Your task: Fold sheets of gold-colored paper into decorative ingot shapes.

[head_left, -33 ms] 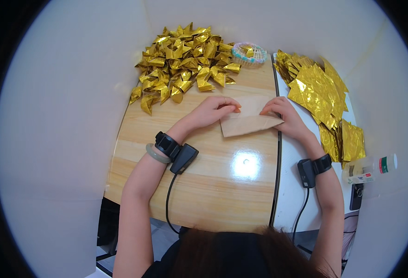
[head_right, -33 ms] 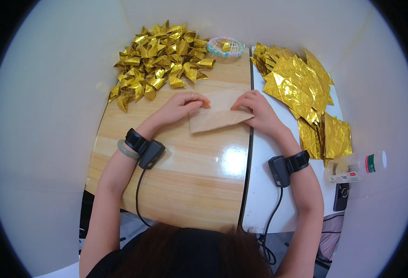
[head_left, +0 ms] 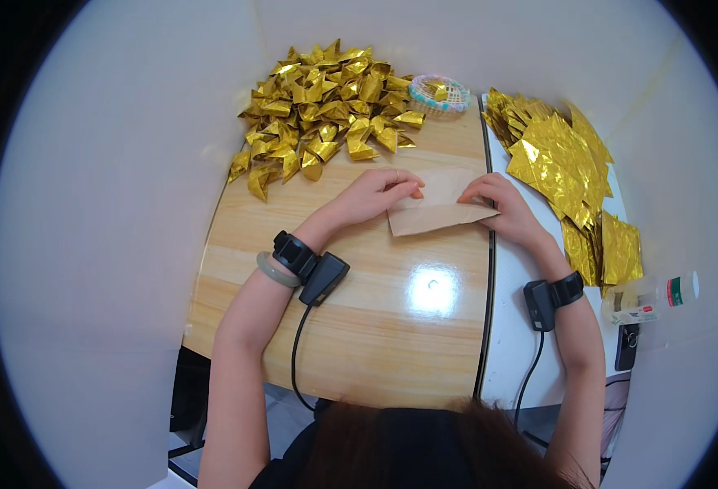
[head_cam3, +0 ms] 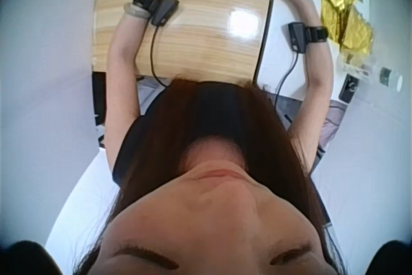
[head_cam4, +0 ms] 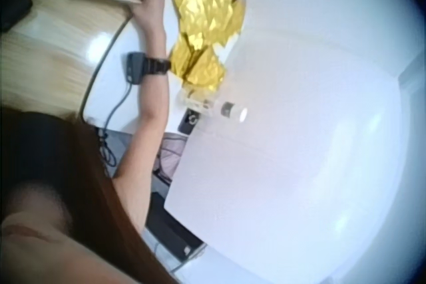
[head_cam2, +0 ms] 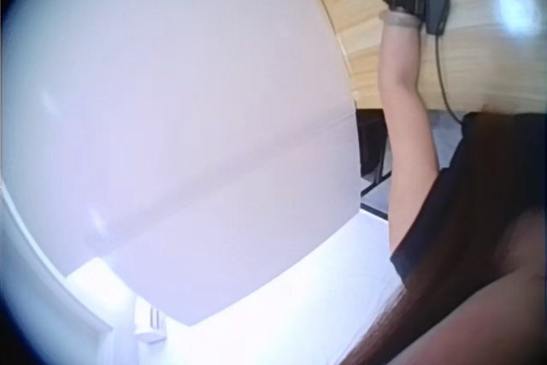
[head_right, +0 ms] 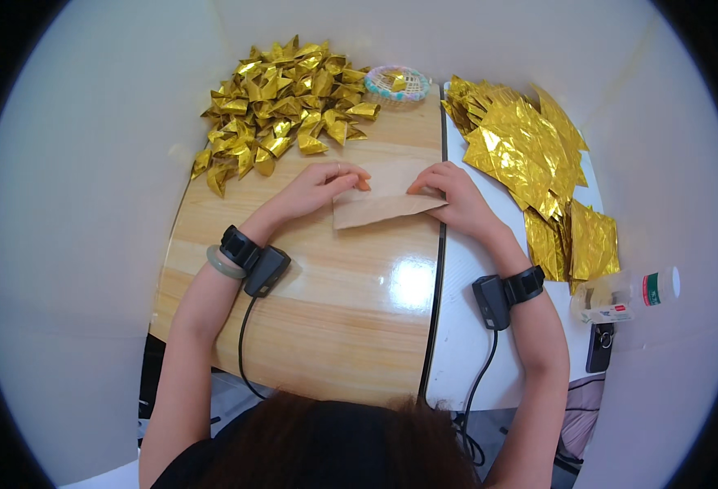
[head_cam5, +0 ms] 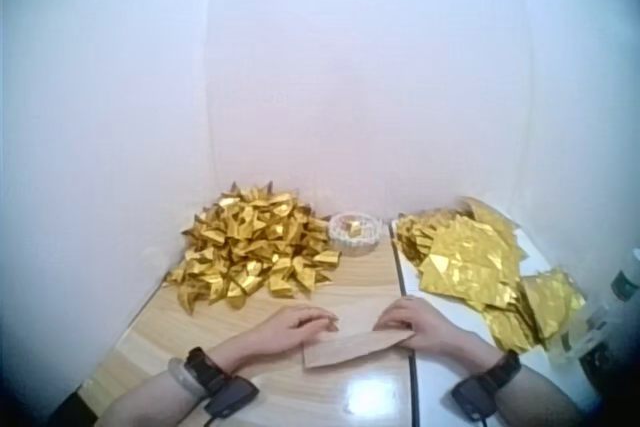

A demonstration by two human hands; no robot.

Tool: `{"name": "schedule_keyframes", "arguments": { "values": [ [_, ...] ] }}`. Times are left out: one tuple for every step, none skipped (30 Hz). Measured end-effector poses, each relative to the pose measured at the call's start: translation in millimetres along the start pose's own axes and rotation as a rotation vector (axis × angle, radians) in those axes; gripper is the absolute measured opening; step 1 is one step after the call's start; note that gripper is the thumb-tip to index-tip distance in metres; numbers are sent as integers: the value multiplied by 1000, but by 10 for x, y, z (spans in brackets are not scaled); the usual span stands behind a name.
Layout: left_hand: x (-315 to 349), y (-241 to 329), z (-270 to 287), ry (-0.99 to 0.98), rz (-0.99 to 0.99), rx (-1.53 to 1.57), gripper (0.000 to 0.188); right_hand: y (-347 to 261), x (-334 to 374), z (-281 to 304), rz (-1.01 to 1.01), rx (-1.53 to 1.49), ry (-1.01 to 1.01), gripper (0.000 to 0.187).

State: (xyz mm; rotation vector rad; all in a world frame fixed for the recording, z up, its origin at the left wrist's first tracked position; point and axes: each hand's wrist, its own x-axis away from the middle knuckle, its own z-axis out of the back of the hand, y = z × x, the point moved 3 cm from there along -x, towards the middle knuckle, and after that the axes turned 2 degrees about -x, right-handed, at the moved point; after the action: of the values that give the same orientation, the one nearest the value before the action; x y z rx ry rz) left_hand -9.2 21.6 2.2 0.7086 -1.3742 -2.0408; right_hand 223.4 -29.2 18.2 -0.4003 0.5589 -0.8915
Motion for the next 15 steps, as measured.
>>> {"name": "schedule_keyframes", "arguments": {
  "values": [
    [-3,9,2,37,49,13,20,9,8,-19,2,2,-3,29],
    [-4,15,5,40,48,15,20,72,28,-36,-142,-123,81,33],
    [-9,24,23,85,51,78,24,126,54,-42,-286,-247,166,37],
    [4,11,64,135,56,138,31,88,33,-34,-280,-249,160,37],
    [-2,-24,73,143,58,138,31,61,20,-4,-368,-208,163,43],
    [-17,-66,83,212,51,109,35,50,10,4,-455,-168,166,49],
    [-36,-60,81,275,42,83,43,59,22,-11,-455,-166,165,49],
    [-33,-60,83,276,42,85,43,67,32,-26,-411,-159,209,53],
    [-20,-18,94,307,-59,-227,52,72,36,-31,-367,-153,252,57],
    [-2,39,90,334,-162,-540,62,58,20,-40,-366,-151,251,57],
    [5,52,83,336,-163,-539,62,-27,-8,-12,-186,88,366,54],
    [18,94,74,386,-246,-641,60,-111,-13,8,-2,327,474,52],
    [38,115,76,438,-326,-746,58,-86,-15,15,2,327,472,52],
    [34,88,99,442,-325,-747,58,-61,-17,-4,77,349,341,50],
    [13,55,95,320,-366,-771,49,-55,-23,-34,151,370,209,48]
  ]
}}
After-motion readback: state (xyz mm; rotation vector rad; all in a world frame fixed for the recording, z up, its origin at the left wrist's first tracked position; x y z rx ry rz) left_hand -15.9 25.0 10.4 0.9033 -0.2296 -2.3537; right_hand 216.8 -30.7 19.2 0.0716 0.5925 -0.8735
